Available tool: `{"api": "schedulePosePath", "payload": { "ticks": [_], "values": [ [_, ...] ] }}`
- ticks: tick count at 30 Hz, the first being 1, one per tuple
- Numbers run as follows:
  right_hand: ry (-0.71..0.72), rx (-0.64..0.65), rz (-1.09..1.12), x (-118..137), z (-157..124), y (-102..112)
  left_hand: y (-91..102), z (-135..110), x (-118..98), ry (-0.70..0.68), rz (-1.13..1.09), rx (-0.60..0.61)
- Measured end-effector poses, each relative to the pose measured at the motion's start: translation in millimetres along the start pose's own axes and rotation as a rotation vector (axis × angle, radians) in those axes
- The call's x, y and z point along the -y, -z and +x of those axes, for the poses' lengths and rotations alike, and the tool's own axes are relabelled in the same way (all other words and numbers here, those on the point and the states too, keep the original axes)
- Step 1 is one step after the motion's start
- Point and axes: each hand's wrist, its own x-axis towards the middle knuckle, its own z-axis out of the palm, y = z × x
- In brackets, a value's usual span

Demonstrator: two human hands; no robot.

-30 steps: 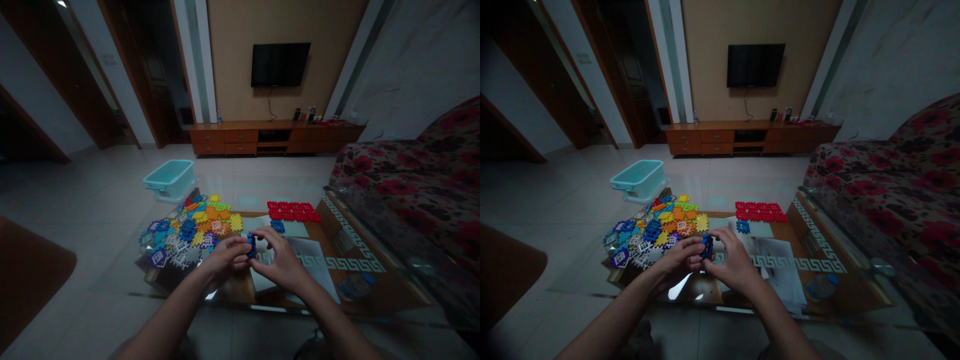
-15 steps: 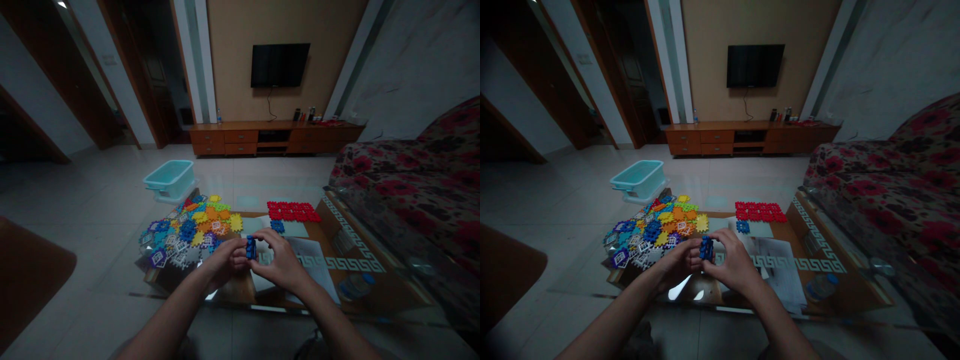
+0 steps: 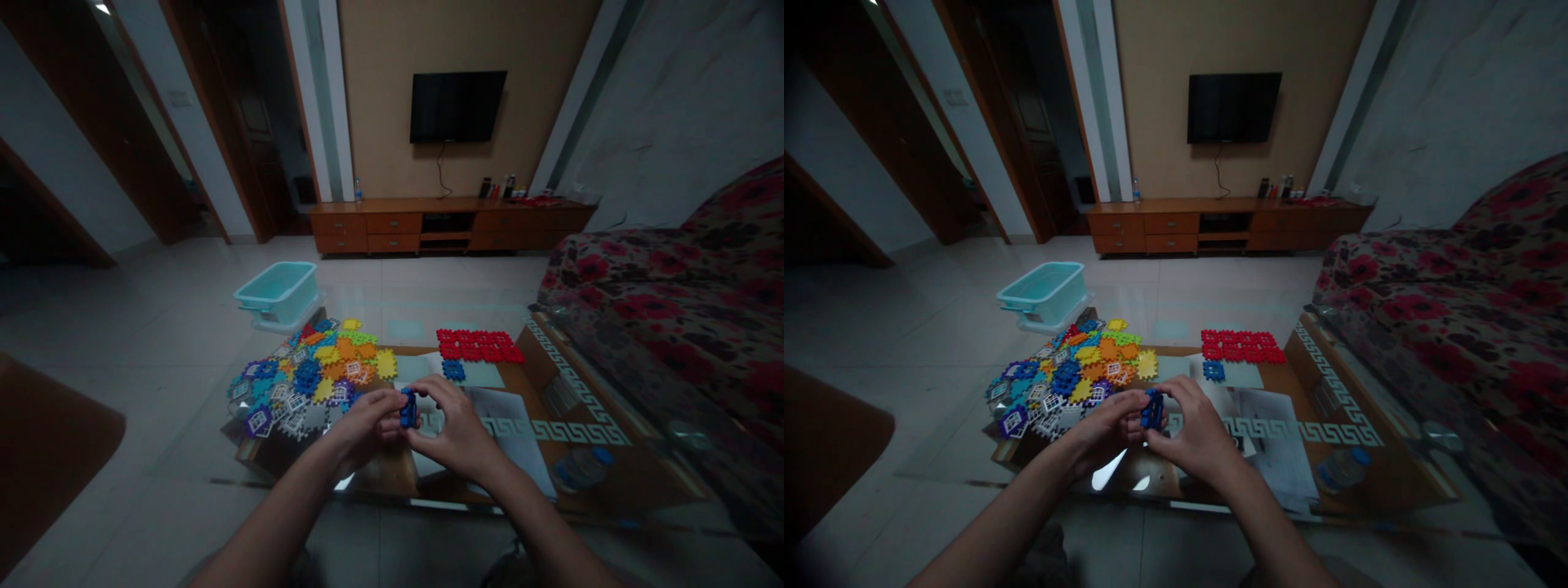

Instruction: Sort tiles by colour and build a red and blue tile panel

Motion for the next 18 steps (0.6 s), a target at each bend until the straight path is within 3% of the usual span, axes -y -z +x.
{"api": "schedulePosePath", "payload": {
  "ticks": [18],
  "values": [
    [0.007, -0.001, 0.003, 0.5, 0.0, -2.2, -2.4, -2.7, -1.0, 0.000, 0.021, -0.001]
  ]
}}
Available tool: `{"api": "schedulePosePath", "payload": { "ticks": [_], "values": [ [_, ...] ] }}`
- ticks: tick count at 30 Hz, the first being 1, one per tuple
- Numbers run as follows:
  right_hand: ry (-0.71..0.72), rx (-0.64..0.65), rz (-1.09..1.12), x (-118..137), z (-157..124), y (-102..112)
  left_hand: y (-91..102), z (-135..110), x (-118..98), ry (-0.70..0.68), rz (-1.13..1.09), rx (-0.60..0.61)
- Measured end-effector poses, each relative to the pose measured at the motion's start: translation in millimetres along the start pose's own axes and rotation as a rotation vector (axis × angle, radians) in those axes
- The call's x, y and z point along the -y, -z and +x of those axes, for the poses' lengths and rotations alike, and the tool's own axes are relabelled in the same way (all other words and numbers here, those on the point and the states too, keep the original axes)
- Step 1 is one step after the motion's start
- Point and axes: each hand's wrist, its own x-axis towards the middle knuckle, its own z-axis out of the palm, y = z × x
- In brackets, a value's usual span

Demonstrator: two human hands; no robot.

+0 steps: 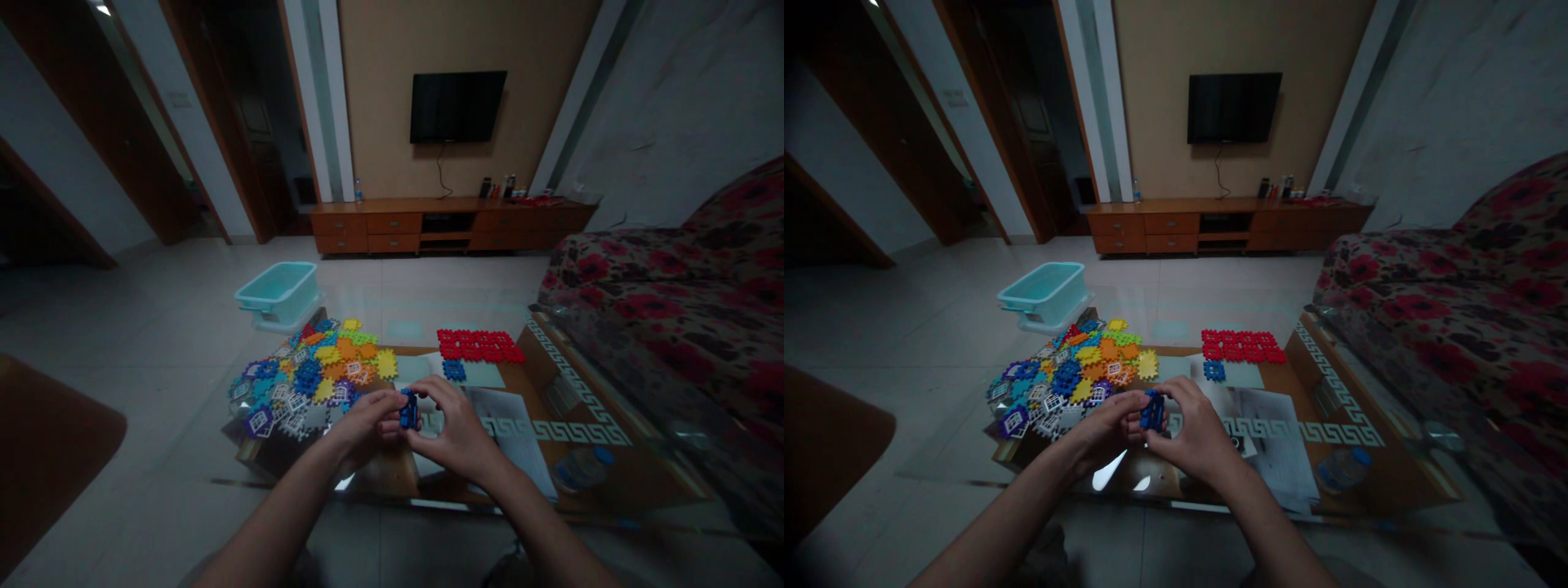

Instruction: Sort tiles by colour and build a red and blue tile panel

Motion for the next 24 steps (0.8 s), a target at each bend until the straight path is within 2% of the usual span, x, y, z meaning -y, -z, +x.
{"api": "schedulePosePath", "payload": {
  "ticks": [5, 8, 14, 16, 19, 21, 24],
  "values": [
    [-0.010, 0.010, -0.055, -5, -1, -1, 4.4, 6, 2, -0.040, 0.069, -0.029],
    [-0.013, 0.034, -0.110, -7, -2, -1, 11.3, 13, 3, -0.134, 0.178, -0.047],
    [-0.023, 0.115, -0.355, -5, -5, 4, 18.6, 11, -2, -0.437, 0.674, -0.149],
    [-0.030, 0.129, -0.397, -5, -6, 5, 19.9, 5, -6, -0.603, 0.895, -0.122],
    [-0.030, 0.142, -0.441, -6, -6, 5, 23.7, -4, -12, -0.775, 1.243, 0.006],
    [-0.026, 0.158, -0.462, -7, -7, 5, 26.6, -7, -14, -0.803, 1.395, 0.054],
    [-0.027, 0.181, -0.482, -9, -7, 3, 29.1, -6, -14, -0.801, 1.478, 0.071]
  ]
}}
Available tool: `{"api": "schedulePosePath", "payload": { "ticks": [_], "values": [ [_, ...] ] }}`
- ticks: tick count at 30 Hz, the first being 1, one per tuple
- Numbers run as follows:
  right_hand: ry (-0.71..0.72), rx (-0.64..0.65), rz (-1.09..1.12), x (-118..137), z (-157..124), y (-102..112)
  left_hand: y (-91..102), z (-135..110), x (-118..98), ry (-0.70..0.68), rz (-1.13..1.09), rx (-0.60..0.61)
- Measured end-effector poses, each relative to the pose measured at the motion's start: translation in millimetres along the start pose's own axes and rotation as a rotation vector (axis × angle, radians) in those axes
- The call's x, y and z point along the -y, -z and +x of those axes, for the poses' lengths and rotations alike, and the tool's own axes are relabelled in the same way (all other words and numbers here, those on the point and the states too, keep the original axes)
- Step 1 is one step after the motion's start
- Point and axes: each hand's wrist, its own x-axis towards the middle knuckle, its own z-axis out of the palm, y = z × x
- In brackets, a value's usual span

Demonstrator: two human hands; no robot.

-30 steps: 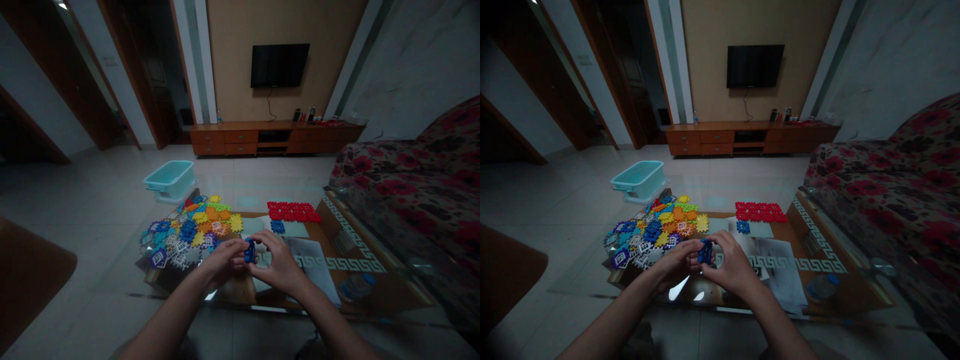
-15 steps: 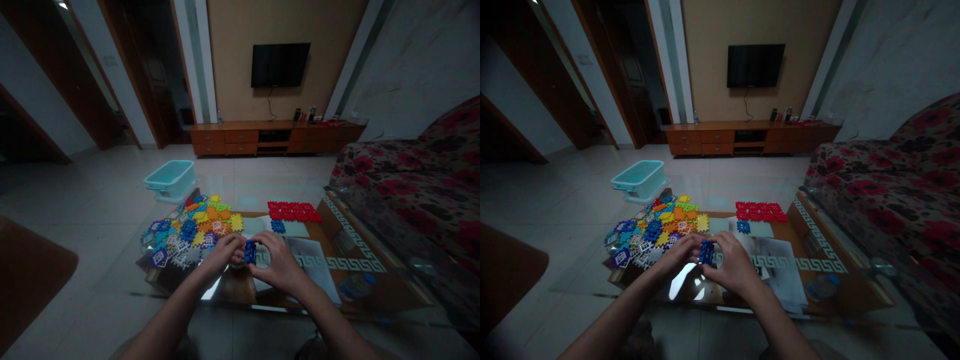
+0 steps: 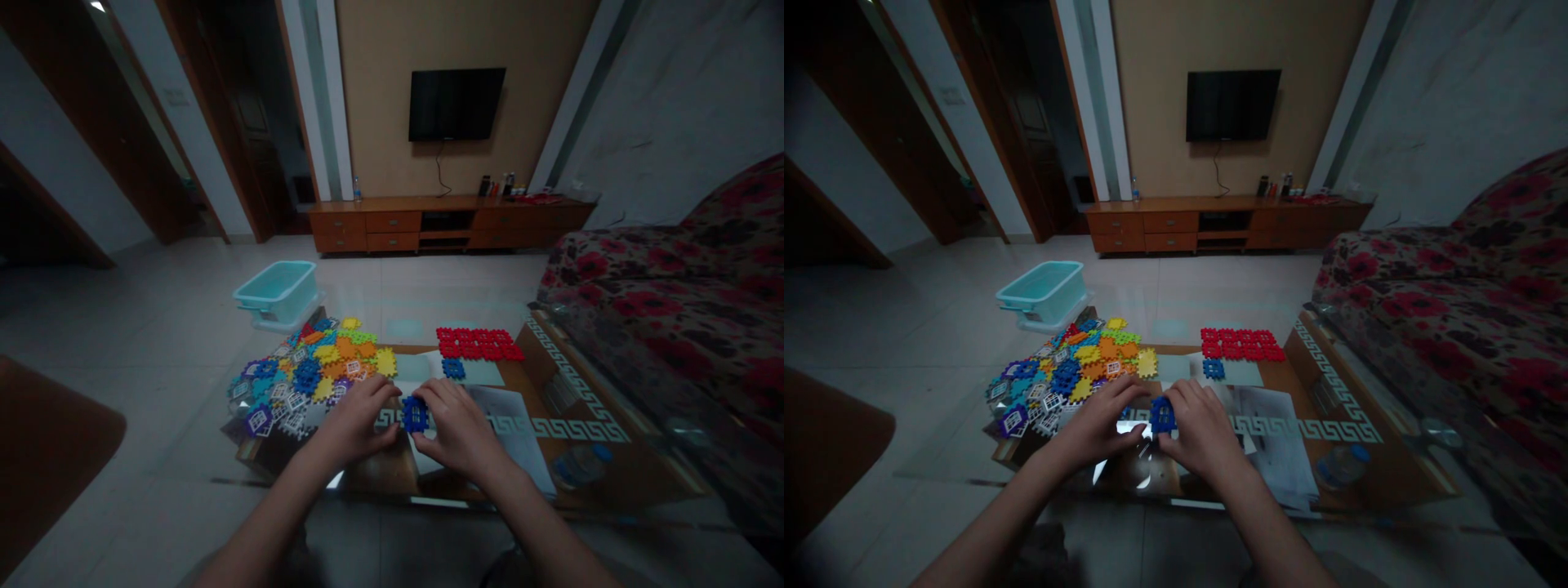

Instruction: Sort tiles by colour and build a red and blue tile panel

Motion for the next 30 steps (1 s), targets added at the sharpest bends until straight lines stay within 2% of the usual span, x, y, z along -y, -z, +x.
{"api": "schedulePosePath", "payload": {
  "ticks": [7, 30],
  "values": [
    [0.019, 0.026, -0.007, 0.6, -0.4, -3.2, -2.9, 0.7, -1.1, -0.041, 0.002, 0.056],
    [-0.014, 0.060, 0.035, -1.3, -2.3, -6.6, -7.7, -2.2, 2.7, -0.077, 0.078, 0.048]
  ]
}}
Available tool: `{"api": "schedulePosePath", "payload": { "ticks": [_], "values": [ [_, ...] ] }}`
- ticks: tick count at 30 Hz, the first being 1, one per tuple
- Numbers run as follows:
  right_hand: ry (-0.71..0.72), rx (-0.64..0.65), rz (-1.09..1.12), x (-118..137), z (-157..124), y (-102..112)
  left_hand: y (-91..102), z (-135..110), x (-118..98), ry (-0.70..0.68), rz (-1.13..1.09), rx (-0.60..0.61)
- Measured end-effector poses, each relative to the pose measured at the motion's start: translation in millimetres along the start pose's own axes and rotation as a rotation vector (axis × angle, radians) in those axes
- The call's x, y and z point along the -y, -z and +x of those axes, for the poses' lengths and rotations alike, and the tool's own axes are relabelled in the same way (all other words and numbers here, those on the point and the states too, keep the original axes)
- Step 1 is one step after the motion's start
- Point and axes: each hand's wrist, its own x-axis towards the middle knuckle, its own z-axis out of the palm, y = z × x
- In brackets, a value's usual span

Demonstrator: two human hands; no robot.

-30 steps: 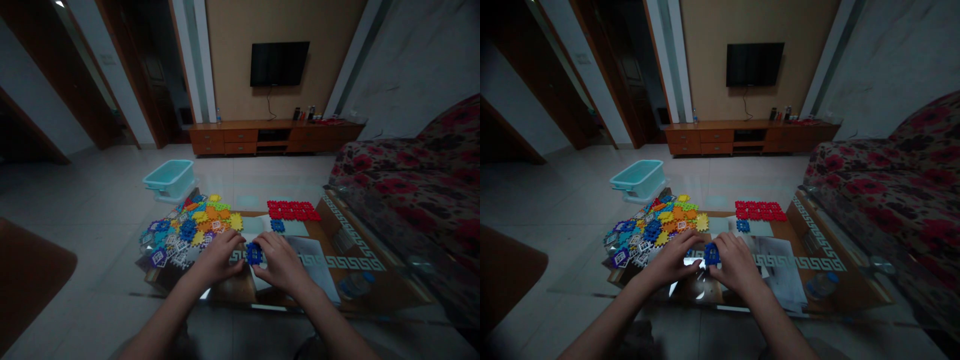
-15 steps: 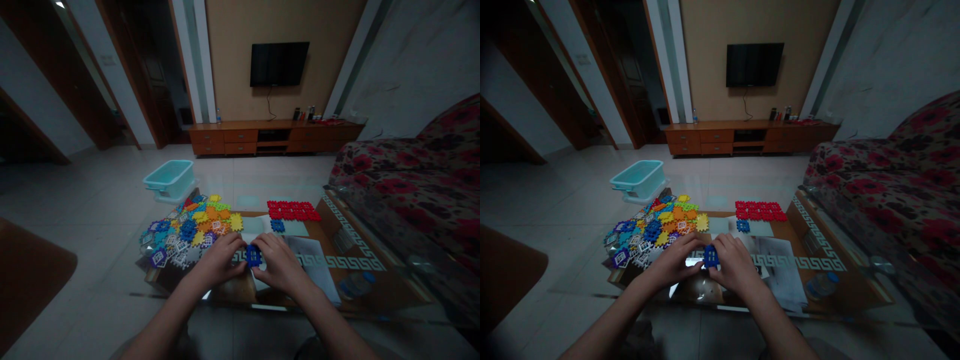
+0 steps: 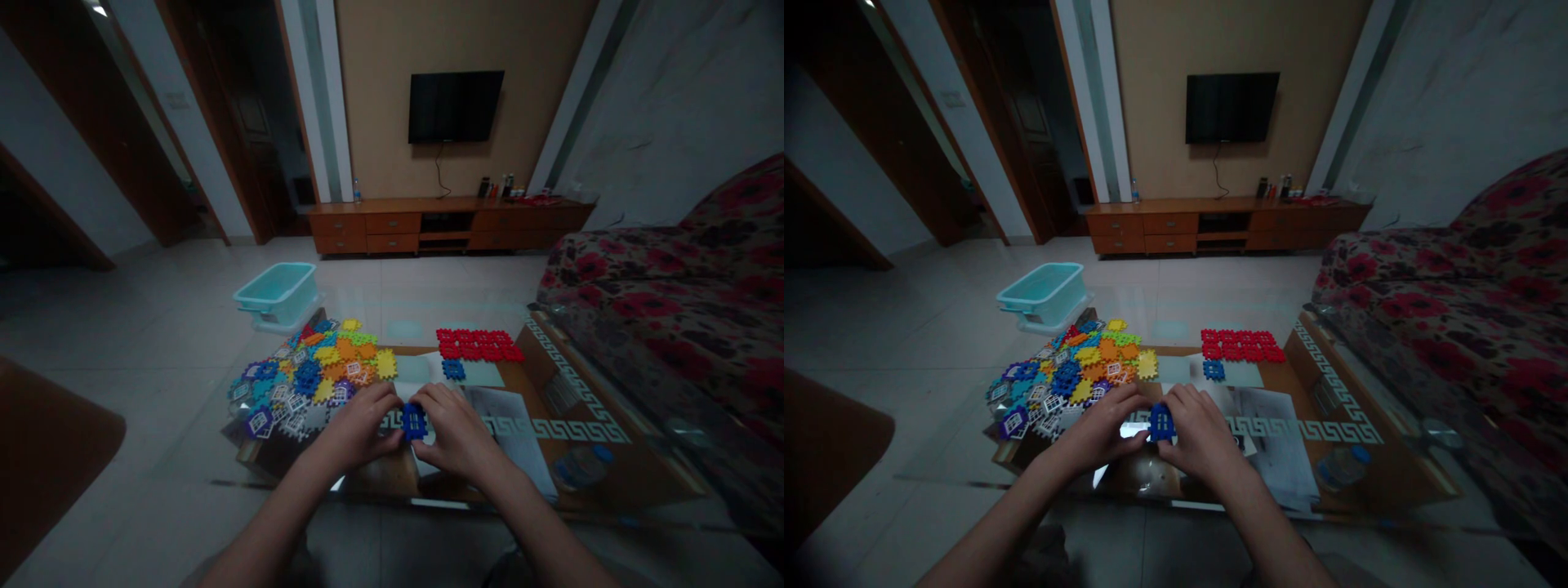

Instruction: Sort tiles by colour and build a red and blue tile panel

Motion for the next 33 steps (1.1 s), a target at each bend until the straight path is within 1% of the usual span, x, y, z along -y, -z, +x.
{"api": "schedulePosePath", "payload": {
  "ticks": [7, 11, 13, 15, 18, 21, 24, 33],
  "values": [
    [0.008, -0.032, 0.025, 2, 0, 2, -2.5, 2, 4, 0.002, -0.053, -0.041],
    [-0.020, -0.094, 0.066, 1, 1, -1, -3.6, 3, 7, 0.044, -0.075, -0.102],
    [-0.051, -0.150, 0.111, 0, 3, -4, -3.6, 4, 9, 0.081, -0.067, -0.157],
    [-0.098, -0.222, 0.169, 0, 5, -7, -3.4, 5, 11, 0.123, -0.050, -0.243],
    [-0.221, -0.344, 0.244, 2, 8, -12, -3.6, 8, 11, 0.202, -0.017, -0.382],
    [-0.309, -0.376, 0.288, 6, 10, -18, -4.6, 10, 9, 0.260, -0.006, -0.461],
    [-0.324, -0.364, 0.328, 9, 10, -21, -5.4, 12, 5, 0.274, -0.012, -0.482],
    [-0.359, -0.416, 0.348, 11, 12, -23, -4.7, 12, -2, 0.289, -0.023, -0.481]
  ]
}}
